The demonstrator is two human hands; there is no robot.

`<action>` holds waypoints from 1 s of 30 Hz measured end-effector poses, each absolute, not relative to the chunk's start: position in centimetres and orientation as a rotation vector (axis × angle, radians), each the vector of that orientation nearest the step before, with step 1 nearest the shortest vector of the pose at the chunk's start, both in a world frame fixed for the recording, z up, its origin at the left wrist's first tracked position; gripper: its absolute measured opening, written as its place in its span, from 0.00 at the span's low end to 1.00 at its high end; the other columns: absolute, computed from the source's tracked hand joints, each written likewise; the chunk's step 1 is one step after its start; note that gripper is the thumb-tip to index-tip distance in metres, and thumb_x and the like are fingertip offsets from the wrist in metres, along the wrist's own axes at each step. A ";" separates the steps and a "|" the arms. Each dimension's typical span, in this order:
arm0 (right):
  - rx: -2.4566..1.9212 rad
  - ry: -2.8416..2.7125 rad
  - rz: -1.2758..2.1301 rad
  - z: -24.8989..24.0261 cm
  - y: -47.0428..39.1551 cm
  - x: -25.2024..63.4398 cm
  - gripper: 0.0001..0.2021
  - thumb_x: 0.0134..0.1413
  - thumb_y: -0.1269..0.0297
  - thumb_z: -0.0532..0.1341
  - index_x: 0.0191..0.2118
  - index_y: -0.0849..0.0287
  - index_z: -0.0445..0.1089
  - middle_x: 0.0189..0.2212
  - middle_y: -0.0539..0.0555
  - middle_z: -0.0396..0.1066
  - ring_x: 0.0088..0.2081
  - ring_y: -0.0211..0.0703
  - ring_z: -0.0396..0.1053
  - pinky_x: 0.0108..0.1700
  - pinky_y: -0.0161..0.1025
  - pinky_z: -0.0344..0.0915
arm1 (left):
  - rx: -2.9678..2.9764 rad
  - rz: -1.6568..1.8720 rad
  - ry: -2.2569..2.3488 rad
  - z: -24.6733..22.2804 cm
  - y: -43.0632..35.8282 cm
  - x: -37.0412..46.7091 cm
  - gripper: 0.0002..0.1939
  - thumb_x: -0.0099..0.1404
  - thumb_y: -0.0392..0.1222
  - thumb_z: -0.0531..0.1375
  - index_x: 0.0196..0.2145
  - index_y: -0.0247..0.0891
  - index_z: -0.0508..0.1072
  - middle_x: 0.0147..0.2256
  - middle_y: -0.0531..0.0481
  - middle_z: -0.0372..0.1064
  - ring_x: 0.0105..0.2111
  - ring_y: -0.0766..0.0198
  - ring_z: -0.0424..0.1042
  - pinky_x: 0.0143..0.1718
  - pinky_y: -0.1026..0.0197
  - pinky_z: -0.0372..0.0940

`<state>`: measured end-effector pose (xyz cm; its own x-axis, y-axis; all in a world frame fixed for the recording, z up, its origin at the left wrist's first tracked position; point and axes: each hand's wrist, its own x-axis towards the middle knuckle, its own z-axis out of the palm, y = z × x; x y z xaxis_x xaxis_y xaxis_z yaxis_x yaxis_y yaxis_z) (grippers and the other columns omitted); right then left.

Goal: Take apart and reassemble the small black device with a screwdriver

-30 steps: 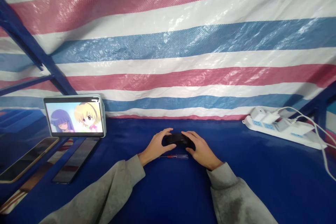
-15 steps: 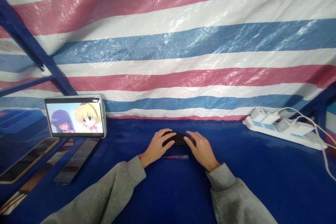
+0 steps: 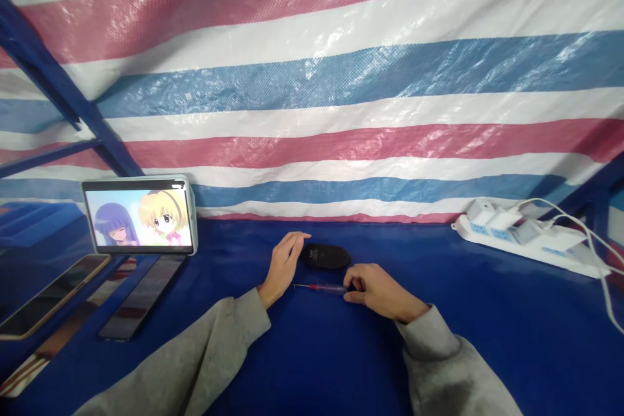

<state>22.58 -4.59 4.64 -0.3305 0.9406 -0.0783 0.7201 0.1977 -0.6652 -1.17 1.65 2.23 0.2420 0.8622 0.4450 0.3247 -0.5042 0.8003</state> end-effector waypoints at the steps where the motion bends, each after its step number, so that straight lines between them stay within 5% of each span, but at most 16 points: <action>1: -1.535 -2.093 0.885 4.9 -4.7 22.5 0.08 0.50 0.57 0.66 0.29 0.56 0.75 0.23 0.47 0.68 0.25 0.36 0.64 0.29 0.34 0.61 | 1.934 1.258 1.079 2.2 1.7 -1.2 0.20 0.77 0.48 0.46 0.46 0.41 0.76 0.46 0.48 0.73 0.49 0.58 0.72 0.54 0.56 0.63; 5: -1.468 -1.824 0.988 5.8 -5.3 22.2 0.14 0.54 0.51 0.63 0.31 0.58 0.75 0.24 0.49 0.72 0.23 0.36 0.67 0.26 0.34 0.64 | 1.883 1.316 1.070 2.2 1.5 -1.2 0.20 0.77 0.49 0.46 0.43 0.40 0.77 0.43 0.48 0.75 0.46 0.58 0.73 0.51 0.57 0.65; 12: -1.308 -1.305 1.057 8.3 -4.3 21.3 0.23 0.44 0.45 0.69 0.35 0.62 0.74 0.25 0.54 0.77 0.22 0.43 0.74 0.25 0.41 0.75 | 1.905 1.302 1.058 2.5 0.9 -1.3 0.22 0.77 0.51 0.45 0.43 0.40 0.77 0.43 0.46 0.75 0.45 0.57 0.73 0.51 0.55 0.65; 18: -1.192 -1.135 0.795 9.2 -2.9 20.0 0.21 0.45 0.47 0.69 0.35 0.60 0.72 0.22 0.51 0.75 0.20 0.42 0.74 0.24 0.39 0.75 | 1.944 1.282 1.088 2.6 0.8 -1.4 0.22 0.77 0.49 0.46 0.42 0.41 0.78 0.39 0.49 0.77 0.42 0.58 0.74 0.50 0.53 0.64; 30: -1.172 -0.975 0.605 6.6 -4.2 19.8 0.16 0.49 0.51 0.69 0.37 0.59 0.72 0.24 0.51 0.77 0.22 0.44 0.75 0.29 0.42 0.76 | 2.061 1.268 1.032 2.0 1.4 -1.0 0.09 0.68 0.48 0.62 0.39 0.43 0.79 0.39 0.49 0.78 0.43 0.56 0.74 0.49 0.52 0.66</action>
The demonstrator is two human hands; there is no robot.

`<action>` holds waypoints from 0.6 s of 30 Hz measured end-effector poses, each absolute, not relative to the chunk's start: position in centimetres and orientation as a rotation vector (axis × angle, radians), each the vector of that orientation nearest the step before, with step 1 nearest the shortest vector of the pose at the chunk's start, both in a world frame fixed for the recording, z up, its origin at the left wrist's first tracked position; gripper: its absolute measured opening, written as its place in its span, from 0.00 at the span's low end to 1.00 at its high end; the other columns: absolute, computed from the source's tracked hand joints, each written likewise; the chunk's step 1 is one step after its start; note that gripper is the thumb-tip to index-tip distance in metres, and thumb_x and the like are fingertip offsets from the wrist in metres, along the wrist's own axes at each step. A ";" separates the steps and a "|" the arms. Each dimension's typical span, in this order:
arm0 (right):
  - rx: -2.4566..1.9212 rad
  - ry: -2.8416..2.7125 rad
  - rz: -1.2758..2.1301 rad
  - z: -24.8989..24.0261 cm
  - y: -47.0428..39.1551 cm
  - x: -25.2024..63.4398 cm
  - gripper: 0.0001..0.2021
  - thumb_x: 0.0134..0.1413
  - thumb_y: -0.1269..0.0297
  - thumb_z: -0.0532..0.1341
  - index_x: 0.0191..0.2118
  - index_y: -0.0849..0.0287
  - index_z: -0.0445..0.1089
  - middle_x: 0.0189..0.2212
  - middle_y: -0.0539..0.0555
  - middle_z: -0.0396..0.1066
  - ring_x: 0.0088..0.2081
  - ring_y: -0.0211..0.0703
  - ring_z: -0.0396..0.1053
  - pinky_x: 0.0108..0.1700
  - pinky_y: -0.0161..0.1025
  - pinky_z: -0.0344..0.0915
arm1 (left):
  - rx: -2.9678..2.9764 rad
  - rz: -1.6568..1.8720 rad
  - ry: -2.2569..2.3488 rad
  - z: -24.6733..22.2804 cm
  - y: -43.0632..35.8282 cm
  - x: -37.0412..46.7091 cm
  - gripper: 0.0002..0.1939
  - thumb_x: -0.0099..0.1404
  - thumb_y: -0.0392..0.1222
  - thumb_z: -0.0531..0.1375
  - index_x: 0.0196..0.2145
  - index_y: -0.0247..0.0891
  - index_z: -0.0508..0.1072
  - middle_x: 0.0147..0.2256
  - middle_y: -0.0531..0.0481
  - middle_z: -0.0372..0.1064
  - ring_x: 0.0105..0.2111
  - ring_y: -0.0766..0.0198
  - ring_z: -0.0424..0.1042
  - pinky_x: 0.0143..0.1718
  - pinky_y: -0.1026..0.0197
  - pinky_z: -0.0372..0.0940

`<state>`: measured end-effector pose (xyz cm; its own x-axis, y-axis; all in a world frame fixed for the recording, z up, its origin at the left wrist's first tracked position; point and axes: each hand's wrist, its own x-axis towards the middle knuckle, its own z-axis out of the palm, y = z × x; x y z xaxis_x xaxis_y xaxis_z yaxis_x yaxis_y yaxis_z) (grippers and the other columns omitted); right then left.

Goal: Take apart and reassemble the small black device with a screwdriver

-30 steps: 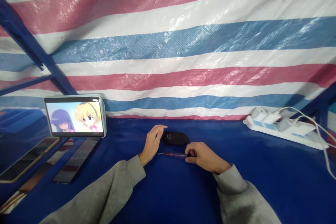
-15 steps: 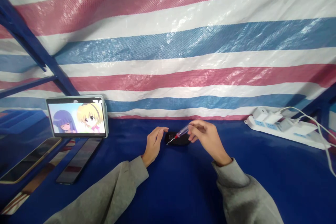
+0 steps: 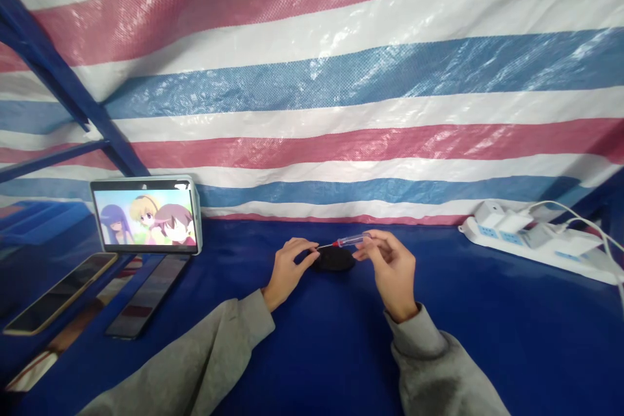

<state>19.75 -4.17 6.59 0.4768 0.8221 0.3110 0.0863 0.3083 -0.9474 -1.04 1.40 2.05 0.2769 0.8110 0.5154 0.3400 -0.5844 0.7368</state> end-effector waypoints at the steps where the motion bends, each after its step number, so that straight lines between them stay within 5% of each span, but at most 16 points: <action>1: -1.172 -0.980 0.599 6.6 -4.2 19.7 0.16 0.50 0.51 0.68 0.37 0.59 0.72 0.24 0.51 0.77 0.22 0.43 0.75 0.29 0.42 0.76 | 2.064 1.263 1.038 2.1 1.4 -1.0 0.09 0.68 0.48 0.62 0.39 0.43 0.79 0.39 0.49 0.78 0.43 0.56 0.74 0.48 0.53 0.66; 18: -1.161 -1.007 0.601 6.5 -4.3 19.5 0.14 0.51 0.54 0.68 0.38 0.59 0.72 0.24 0.52 0.77 0.22 0.43 0.76 0.28 0.42 0.76 | 2.076 1.299 0.977 1.7 1.5 -1.1 0.10 0.70 0.47 0.60 0.37 0.41 0.80 0.36 0.47 0.77 0.39 0.57 0.74 0.46 0.54 0.68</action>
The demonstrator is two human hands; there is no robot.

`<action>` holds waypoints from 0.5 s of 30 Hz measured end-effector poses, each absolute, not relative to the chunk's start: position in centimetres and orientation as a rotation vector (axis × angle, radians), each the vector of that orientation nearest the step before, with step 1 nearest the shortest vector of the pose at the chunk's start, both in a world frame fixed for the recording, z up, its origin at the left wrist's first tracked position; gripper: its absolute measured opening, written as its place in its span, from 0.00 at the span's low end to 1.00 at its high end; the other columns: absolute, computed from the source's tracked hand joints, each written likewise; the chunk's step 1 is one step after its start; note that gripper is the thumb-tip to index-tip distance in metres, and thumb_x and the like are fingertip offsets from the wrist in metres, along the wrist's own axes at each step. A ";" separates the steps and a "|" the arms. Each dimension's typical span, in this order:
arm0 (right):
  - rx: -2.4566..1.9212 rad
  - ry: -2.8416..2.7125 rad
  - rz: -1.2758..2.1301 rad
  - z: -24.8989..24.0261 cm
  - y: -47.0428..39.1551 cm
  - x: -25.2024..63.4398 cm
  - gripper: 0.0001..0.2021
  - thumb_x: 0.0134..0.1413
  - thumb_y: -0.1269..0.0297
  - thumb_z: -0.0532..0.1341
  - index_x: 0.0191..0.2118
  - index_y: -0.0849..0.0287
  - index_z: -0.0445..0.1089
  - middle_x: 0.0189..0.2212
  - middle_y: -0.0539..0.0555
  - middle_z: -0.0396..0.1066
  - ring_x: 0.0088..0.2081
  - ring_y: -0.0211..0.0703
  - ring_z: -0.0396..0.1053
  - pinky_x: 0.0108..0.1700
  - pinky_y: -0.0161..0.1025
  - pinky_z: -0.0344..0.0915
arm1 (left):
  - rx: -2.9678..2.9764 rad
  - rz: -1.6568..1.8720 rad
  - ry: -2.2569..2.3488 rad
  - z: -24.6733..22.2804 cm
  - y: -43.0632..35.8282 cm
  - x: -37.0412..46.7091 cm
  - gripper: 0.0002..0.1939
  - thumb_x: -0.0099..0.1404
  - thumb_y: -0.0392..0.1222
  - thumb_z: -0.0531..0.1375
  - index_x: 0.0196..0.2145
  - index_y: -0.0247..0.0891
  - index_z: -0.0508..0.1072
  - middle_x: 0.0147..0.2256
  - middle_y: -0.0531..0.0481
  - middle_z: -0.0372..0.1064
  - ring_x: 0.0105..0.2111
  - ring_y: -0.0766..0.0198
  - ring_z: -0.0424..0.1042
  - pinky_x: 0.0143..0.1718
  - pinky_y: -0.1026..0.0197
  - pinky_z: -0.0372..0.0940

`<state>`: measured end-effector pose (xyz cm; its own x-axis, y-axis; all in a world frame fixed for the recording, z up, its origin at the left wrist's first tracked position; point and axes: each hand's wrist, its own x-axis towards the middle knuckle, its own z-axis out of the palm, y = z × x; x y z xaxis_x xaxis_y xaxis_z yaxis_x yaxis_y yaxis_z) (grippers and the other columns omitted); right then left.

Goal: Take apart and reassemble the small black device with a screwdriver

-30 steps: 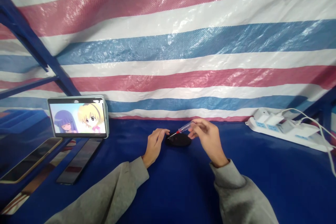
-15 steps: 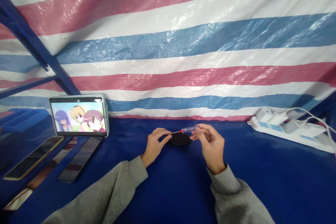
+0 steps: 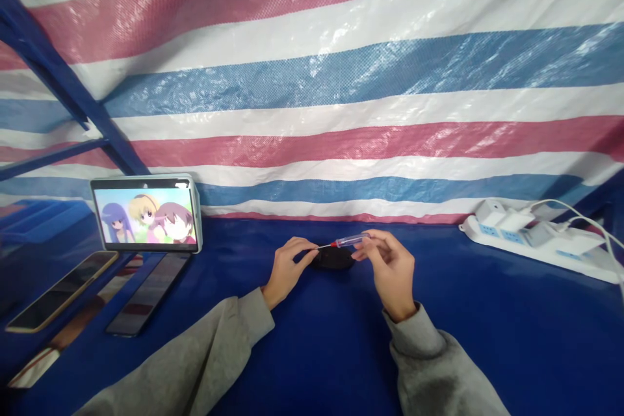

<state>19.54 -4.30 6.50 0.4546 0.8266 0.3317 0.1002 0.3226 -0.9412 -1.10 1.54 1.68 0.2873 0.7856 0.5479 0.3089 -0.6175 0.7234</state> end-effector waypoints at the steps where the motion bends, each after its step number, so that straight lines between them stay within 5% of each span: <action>1: -1.157 -1.012 0.597 6.5 -4.3 19.6 0.14 0.52 0.54 0.68 0.38 0.59 0.72 0.24 0.52 0.77 0.22 0.44 0.76 0.28 0.42 0.76 | 2.077 1.303 0.974 1.6 1.5 -1.1 0.10 0.70 0.47 0.60 0.38 0.40 0.80 0.36 0.47 0.77 0.39 0.58 0.74 0.46 0.54 0.68; 15: -1.143 -1.004 0.589 6.5 -4.3 19.6 0.13 0.52 0.55 0.68 0.37 0.59 0.73 0.24 0.52 0.78 0.22 0.44 0.76 0.27 0.41 0.76 | 2.070 1.317 0.951 1.8 1.5 -1.2 0.07 0.70 0.43 0.61 0.36 0.39 0.78 0.35 0.49 0.76 0.38 0.60 0.74 0.45 0.59 0.67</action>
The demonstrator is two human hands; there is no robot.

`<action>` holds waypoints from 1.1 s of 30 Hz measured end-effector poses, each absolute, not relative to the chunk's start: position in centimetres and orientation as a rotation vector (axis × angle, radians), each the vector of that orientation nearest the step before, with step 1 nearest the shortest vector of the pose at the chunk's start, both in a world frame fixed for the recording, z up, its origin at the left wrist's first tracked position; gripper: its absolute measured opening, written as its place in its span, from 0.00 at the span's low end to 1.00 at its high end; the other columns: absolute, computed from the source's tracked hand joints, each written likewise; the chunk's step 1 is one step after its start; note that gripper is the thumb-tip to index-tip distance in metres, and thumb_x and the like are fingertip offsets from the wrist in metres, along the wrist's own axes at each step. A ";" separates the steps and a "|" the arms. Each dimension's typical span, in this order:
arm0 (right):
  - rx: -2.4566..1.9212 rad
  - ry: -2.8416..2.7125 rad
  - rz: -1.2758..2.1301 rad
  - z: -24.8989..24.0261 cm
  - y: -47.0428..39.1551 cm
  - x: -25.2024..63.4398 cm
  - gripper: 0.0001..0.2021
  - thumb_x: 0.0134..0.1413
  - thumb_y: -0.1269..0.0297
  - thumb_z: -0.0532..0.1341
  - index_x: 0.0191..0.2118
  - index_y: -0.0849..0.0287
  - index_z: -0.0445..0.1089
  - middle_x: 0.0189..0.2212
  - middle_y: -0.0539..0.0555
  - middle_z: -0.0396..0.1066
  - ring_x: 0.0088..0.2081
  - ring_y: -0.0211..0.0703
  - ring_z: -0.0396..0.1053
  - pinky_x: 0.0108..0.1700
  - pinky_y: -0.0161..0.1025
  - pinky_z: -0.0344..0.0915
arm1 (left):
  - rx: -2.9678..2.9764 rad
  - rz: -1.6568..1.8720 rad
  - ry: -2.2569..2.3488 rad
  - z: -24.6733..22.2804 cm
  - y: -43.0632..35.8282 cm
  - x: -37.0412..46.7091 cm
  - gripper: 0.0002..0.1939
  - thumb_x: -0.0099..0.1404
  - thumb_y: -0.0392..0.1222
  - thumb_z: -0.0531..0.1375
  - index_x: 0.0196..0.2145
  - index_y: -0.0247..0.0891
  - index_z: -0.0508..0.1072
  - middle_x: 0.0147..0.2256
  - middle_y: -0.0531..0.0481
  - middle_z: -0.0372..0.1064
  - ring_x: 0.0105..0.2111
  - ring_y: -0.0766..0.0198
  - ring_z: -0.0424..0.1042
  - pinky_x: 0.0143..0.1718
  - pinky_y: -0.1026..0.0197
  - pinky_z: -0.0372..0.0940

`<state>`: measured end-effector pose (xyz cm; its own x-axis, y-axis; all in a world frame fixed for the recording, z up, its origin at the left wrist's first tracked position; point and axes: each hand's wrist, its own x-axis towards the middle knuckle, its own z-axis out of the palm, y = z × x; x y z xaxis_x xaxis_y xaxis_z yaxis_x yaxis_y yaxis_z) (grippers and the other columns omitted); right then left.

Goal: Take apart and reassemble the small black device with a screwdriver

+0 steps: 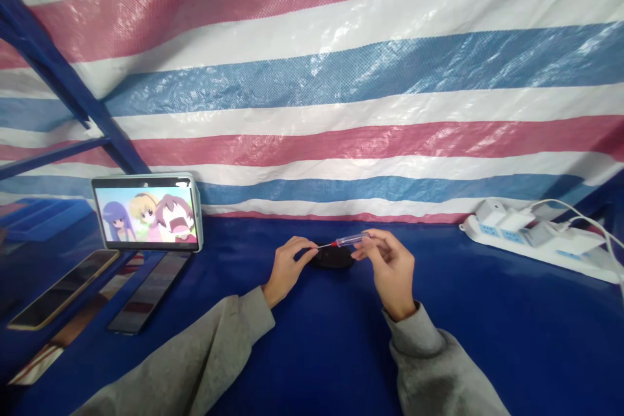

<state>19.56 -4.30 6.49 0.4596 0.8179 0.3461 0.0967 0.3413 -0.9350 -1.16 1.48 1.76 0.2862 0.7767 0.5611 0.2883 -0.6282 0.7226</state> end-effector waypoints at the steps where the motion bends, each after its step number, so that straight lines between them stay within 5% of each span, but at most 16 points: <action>1: -1.142 -0.999 0.587 6.5 -4.3 19.6 0.13 0.52 0.55 0.68 0.37 0.59 0.73 0.24 0.52 0.78 0.22 0.44 0.76 0.27 0.41 0.76 | 2.068 1.316 0.955 1.8 1.5 -1.2 0.07 0.70 0.42 0.61 0.36 0.40 0.78 0.35 0.49 0.76 0.38 0.61 0.74 0.44 0.59 0.67; 22: -1.100 -0.974 0.529 6.4 -4.3 19.8 0.12 0.52 0.58 0.68 0.38 0.60 0.74 0.23 0.51 0.77 0.21 0.42 0.75 0.27 0.40 0.74 | 1.950 1.414 0.889 2.2 0.7 -1.0 0.07 0.65 0.32 0.61 0.35 0.38 0.79 0.36 0.50 0.80 0.37 0.61 0.79 0.44 0.61 0.71; 33: -1.074 -0.974 0.503 6.5 -4.5 19.8 0.11 0.52 0.58 0.67 0.37 0.60 0.74 0.21 0.51 0.76 0.20 0.42 0.74 0.26 0.40 0.73 | 1.970 1.301 0.981 2.4 0.8 -1.1 0.04 0.66 0.38 0.63 0.32 0.38 0.76 0.34 0.52 0.78 0.35 0.63 0.77 0.43 0.63 0.68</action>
